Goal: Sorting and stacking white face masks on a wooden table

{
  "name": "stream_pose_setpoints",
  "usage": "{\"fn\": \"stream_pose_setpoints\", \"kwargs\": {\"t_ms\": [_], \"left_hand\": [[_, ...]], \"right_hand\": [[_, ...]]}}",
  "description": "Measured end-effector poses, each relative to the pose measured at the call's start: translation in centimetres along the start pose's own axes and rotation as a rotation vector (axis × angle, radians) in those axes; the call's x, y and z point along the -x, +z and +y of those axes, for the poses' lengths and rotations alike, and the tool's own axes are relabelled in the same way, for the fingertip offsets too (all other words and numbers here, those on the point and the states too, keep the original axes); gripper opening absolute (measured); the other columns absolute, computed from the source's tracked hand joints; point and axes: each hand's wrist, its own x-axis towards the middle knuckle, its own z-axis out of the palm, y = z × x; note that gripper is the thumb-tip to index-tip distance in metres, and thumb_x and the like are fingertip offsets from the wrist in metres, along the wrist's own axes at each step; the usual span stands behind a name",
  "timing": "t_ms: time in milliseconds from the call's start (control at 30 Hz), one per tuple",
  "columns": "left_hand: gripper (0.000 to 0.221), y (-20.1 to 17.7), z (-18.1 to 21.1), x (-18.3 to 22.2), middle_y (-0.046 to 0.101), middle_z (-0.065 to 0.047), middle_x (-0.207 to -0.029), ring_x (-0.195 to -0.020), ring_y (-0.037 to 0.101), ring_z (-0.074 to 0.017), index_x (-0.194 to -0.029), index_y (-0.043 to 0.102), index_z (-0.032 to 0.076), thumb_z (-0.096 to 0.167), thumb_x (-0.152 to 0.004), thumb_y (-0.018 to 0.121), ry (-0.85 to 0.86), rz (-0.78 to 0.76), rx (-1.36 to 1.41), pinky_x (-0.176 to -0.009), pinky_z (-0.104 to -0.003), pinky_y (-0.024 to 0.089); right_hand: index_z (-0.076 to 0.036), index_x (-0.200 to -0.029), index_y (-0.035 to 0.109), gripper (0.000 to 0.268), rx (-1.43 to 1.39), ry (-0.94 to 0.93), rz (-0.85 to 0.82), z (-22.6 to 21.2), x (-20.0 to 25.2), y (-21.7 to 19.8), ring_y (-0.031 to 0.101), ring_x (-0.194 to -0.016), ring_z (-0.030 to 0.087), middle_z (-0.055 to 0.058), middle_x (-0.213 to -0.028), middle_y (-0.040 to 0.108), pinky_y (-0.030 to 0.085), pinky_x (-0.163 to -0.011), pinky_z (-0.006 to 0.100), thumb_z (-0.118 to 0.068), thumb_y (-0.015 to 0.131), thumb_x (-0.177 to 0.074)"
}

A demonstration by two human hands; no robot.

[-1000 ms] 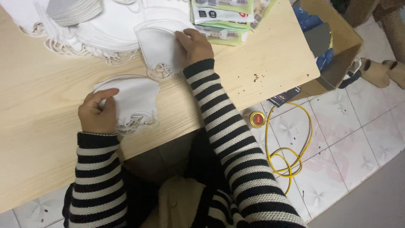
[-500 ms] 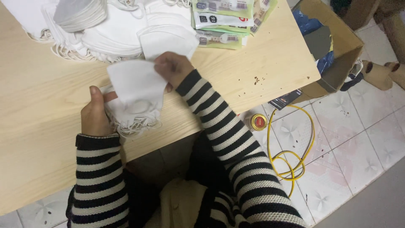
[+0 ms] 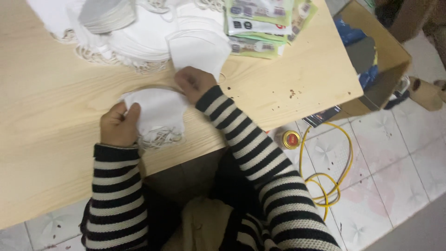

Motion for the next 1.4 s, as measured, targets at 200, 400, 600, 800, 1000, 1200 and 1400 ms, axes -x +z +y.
{"fn": "stream_pose_setpoints", "kwargs": {"t_ms": [200, 400, 600, 800, 1000, 1200, 1400], "left_hand": [[0.022, 0.5, 8.9, 3.6, 0.063, -0.021, -0.115, -0.110, 0.061, -0.0299, -0.121, 0.063, -0.002, 0.010, -0.104, 0.058, 0.268, 0.311, 0.081, -0.098, -0.043, 0.051], [0.024, -2.4, 9.3, 1.6, 0.075, -0.011, -0.101, -0.085, 0.079, -0.0179, -0.127, 0.058, 0.005, 0.016, -0.106, 0.051, 0.274, 0.657, 0.583, -0.077, -0.029, 0.069], [0.026, -1.1, 11.3, 2.2, 0.074, -0.012, -0.095, -0.081, 0.079, -0.0183, -0.127, 0.058, 0.002, 0.014, -0.104, 0.052, 0.285, 0.685, 0.694, -0.072, -0.028, 0.069], [0.020, -1.2, 9.8, 1.4, 0.073, -0.012, -0.088, -0.077, 0.078, -0.0205, -0.118, 0.062, 0.004, 0.014, -0.103, 0.055, 0.299, 0.705, 0.700, -0.070, -0.028, 0.068], [0.016, -0.9, 10.5, 2.5, 0.072, -0.011, -0.088, -0.078, 0.074, -0.0159, -0.111, 0.064, 0.005, 0.017, -0.104, 0.056, 0.289, 0.628, 0.624, -0.075, -0.026, 0.064], [0.013, 1.0, 7.6, 2.5, 0.070, -0.005, -0.081, -0.075, 0.071, -0.0080, -0.106, 0.068, 0.006, 0.014, -0.103, 0.059, 0.168, 0.366, 0.528, -0.073, -0.022, 0.061], [0.022, 2.4, 9.5, 4.4, 0.071, -0.008, -0.089, -0.080, 0.066, -0.0123, -0.111, 0.070, 0.004, 0.018, -0.107, 0.054, 0.059, 0.088, 0.351, -0.082, -0.032, 0.060]], "right_hand": [[-0.007, -0.118, 0.071, 0.040, -0.098, 0.027, -0.090, -0.6, 0.8, 1.2, 0.071, -0.105, 0.041, 0.022, -0.111, 0.072, 0.060, -0.091, 0.048, -0.035, 0.075, -0.090], [-0.022, -0.149, 0.050, 0.108, 0.472, -0.019, -0.396, 0.2, 0.2, 3.9, 0.057, -0.131, 0.038, 0.012, -0.138, 0.063, 0.034, -0.119, 0.050, -0.072, 0.085, -0.060], [-0.030, -0.156, 0.032, 0.108, 0.568, 0.093, -0.503, -1.2, -0.1, 4.5, 0.057, -0.133, 0.030, 0.004, -0.140, 0.064, 0.042, -0.113, 0.047, -0.062, 0.085, -0.068], [-0.035, -0.149, 0.042, 0.091, 0.524, 0.070, -0.477, -1.7, 0.2, 4.3, 0.064, -0.124, 0.033, 0.006, -0.128, 0.069, 0.046, -0.109, 0.045, -0.056, 0.081, -0.069], [-0.030, -0.139, 0.055, 0.075, 0.931, 0.130, -0.151, -0.7, -2.1, -4.2, 0.069, -0.107, 0.035, 0.010, -0.110, 0.075, 0.050, -0.092, 0.049, -0.053, 0.078, -0.072], [-0.025, -0.148, 0.044, 0.099, 0.723, 0.159, 0.143, 1.9, -3.5, -7.1, 0.054, -0.126, 0.041, 0.014, -0.138, 0.058, 0.041, -0.104, 0.056, -0.043, 0.095, -0.065], [-0.028, -0.135, 0.061, 0.079, 0.902, -0.162, 0.283, 4.5, -2.8, -5.7, 0.052, -0.126, 0.035, 0.004, -0.140, 0.056, 0.035, -0.108, 0.051, -0.036, 0.093, -0.063]]}}
